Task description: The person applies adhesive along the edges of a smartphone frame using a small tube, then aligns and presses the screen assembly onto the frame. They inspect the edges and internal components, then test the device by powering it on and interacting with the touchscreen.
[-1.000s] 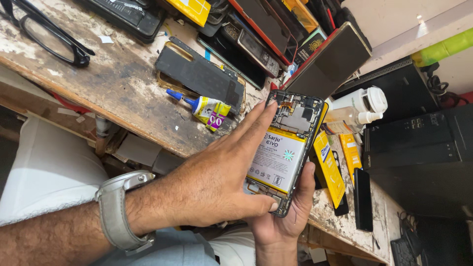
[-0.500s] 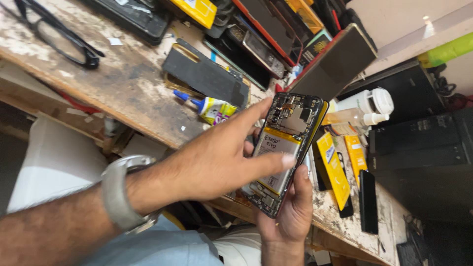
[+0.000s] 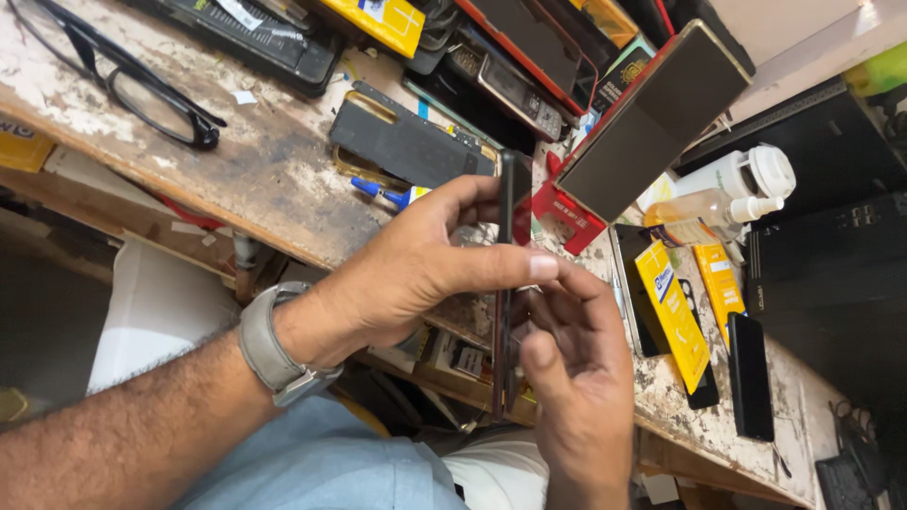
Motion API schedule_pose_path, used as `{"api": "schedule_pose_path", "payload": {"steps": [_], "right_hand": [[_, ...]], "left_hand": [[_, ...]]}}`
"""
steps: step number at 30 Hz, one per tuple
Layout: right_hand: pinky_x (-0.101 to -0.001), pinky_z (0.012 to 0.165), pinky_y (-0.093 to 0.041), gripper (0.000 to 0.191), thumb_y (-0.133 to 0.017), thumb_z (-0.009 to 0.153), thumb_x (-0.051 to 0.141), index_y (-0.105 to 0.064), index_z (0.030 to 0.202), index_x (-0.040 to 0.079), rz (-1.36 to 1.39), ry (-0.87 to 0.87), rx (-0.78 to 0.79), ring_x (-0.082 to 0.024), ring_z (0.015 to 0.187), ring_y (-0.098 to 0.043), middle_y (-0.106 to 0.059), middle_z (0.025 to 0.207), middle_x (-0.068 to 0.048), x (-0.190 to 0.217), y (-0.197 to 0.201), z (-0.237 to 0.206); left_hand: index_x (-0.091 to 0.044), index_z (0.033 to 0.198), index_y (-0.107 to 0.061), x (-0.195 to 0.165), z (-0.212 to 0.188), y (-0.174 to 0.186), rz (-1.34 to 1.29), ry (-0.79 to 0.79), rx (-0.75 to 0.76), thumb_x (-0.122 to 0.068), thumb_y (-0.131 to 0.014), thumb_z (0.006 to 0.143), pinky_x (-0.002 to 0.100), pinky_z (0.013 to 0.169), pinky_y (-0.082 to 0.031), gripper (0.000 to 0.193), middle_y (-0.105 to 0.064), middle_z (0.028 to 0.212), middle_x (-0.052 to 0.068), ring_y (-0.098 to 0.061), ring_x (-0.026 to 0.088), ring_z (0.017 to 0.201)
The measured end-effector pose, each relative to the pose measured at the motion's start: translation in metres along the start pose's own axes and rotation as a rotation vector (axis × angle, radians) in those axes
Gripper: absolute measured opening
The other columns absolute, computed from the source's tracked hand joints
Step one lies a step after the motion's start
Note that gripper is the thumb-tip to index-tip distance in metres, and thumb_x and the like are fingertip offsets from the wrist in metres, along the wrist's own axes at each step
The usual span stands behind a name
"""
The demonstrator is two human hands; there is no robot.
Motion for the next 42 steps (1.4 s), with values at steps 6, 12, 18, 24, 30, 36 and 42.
{"api": "schedule_pose_path", "payload": {"steps": [6, 12, 18, 24, 30, 36, 42], "right_hand": [[-0.0432, 0.115, -0.041, 0.09, -0.076, 0.093, 0.054, -0.04, 0.152, -0.005, -0.019, 0.006, 0.025, -0.03, 0.139, -0.051, -0.05, 0.153, -0.023, 0.009, 0.009, -0.004], [-0.0462, 0.126, -0.029, 0.103, -0.064, 0.092, 0.072, -0.036, 0.152, -0.007, -0.074, 0.0, 0.05, -0.033, 0.152, -0.041, -0.041, 0.163, -0.026, 0.015, 0.008, -0.005], [-0.0476, 0.132, -0.019, 0.106, -0.059, 0.092, 0.078, -0.035, 0.155, -0.005, -0.151, 0.013, 0.174, -0.035, 0.161, -0.032, -0.031, 0.172, -0.025, 0.015, 0.009, -0.009], [-0.0542, 0.136, -0.022, 0.084, -0.079, 0.092, 0.053, -0.052, 0.15, -0.001, -0.342, 0.167, 0.284, -0.04, 0.166, -0.032, -0.033, 0.175, -0.03, 0.023, 0.023, -0.024], [-0.0545, 0.126, -0.041, 0.047, -0.083, 0.086, 0.004, -0.065, 0.13, 0.0, -0.344, 0.296, 0.161, -0.042, 0.152, -0.049, -0.044, 0.163, -0.033, 0.015, 0.028, -0.041], [-0.0547, 0.122, -0.048, 0.037, -0.077, 0.089, -0.002, -0.065, 0.124, 0.001, -0.331, 0.372, 0.103, -0.044, 0.148, -0.053, -0.047, 0.157, -0.032, 0.01, 0.035, -0.048], [-0.0542, 0.119, -0.048, 0.042, -0.076, 0.091, -0.001, -0.056, 0.127, 0.005, -0.444, 0.479, 0.118, -0.042, 0.147, -0.049, -0.044, 0.153, -0.029, 0.0, 0.039, -0.052]], "left_hand": [[0.004, 0.137, -0.052, 0.003, -0.002, -0.004, -0.063, -0.002, 0.001, -0.022, -0.086, 0.081, 0.034, 0.101, -0.055, 0.071, -0.065, 0.122, 0.015, -0.065, 0.02, 0.115], [0.001, 0.138, -0.052, 0.004, 0.001, -0.007, -0.089, 0.003, 0.011, -0.018, -0.088, 0.081, 0.036, 0.104, -0.055, 0.07, -0.065, 0.126, 0.012, -0.064, 0.02, 0.12], [-0.001, 0.137, -0.052, 0.004, 0.0, -0.008, -0.159, 0.024, -0.006, -0.018, -0.088, 0.081, 0.037, 0.103, -0.055, 0.068, -0.064, 0.127, 0.011, -0.064, 0.02, 0.119], [-0.002, 0.133, -0.051, 0.004, 0.0, -0.009, -0.233, 0.066, -0.041, -0.017, -0.083, 0.082, 0.041, 0.094, -0.06, 0.062, -0.063, 0.124, 0.009, -0.068, 0.02, 0.112], [0.0, 0.135, -0.048, 0.0, 0.001, -0.01, -0.261, 0.028, -0.031, -0.017, -0.081, 0.084, 0.041, 0.094, -0.061, 0.063, -0.062, 0.124, 0.011, -0.069, 0.022, 0.114], [-0.002, 0.136, -0.047, 0.0, 0.0, -0.014, -0.223, 0.017, -0.055, -0.015, -0.079, 0.081, 0.039, 0.092, -0.062, 0.065, -0.061, 0.125, 0.01, -0.07, 0.022, 0.112], [-0.002, 0.138, -0.044, 0.001, 0.0, -0.016, -0.304, -0.003, -0.084, -0.014, -0.085, 0.084, 0.038, 0.092, -0.062, 0.069, -0.059, 0.126, 0.011, -0.069, 0.022, 0.111]]}}
Point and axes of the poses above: each hand's wrist, its own z-axis towards the middle knuckle, its own y-axis out of the back of the hand, x = y × z, the point moved 4 cm from there along z, towards the middle knuckle
